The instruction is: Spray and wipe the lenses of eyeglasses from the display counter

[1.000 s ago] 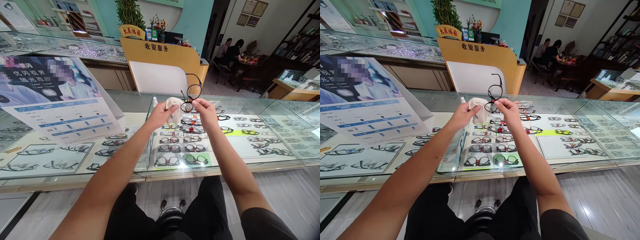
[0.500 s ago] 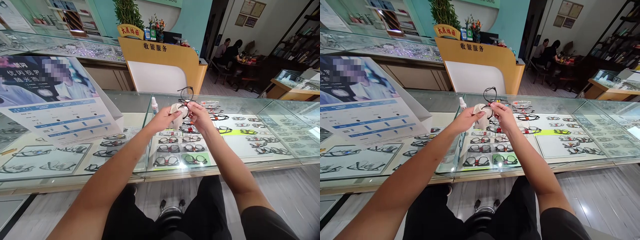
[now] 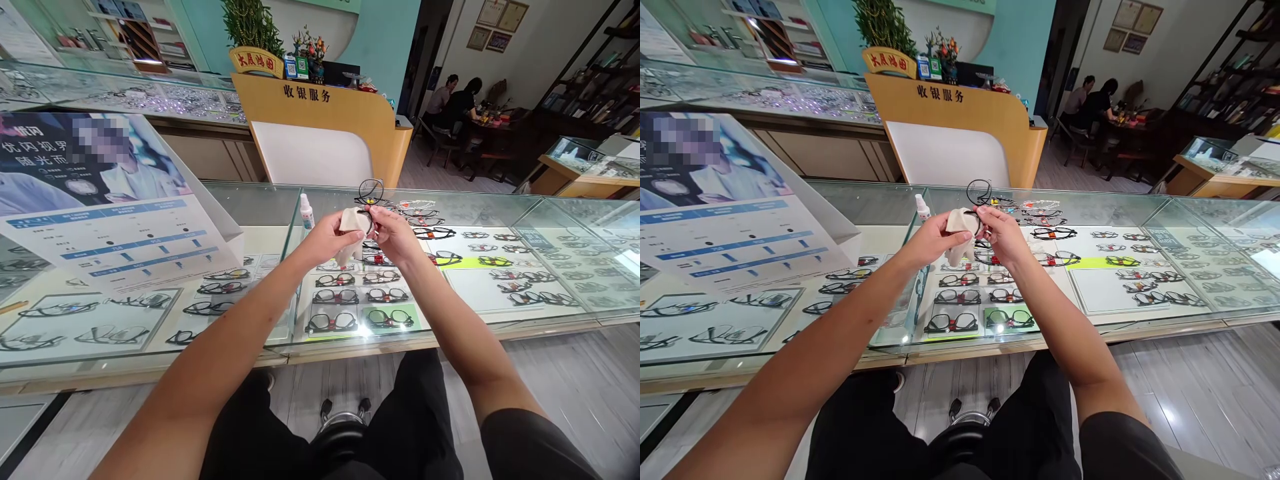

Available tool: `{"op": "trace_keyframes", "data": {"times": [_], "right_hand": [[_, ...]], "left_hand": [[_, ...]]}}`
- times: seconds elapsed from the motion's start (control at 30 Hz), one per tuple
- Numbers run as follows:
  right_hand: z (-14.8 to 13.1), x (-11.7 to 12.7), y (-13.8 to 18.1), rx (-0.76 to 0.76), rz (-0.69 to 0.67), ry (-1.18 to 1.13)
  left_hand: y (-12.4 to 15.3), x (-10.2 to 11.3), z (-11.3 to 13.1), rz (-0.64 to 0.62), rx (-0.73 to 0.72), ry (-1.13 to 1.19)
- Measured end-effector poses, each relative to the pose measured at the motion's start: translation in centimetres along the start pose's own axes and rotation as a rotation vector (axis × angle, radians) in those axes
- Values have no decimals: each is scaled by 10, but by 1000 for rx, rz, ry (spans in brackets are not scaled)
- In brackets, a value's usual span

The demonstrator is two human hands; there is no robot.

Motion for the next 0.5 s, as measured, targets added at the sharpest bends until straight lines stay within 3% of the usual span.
{"op": "trace_keyframes", "data": {"times": [0.5], "right_hand": [[4, -5, 3, -38, -38, 7]], "left_hand": [[-1, -4, -5, -12, 10, 34]]}}
Point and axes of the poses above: each hand's wrist, its own y-axis away from the middle knuckle, its own x-axis out of the back of the hand, z = x × y, the point moved 4 cm from there along -y, towards the middle knuckle, and after that the axes turned 1 degree about -x, right-handed, at the moved point
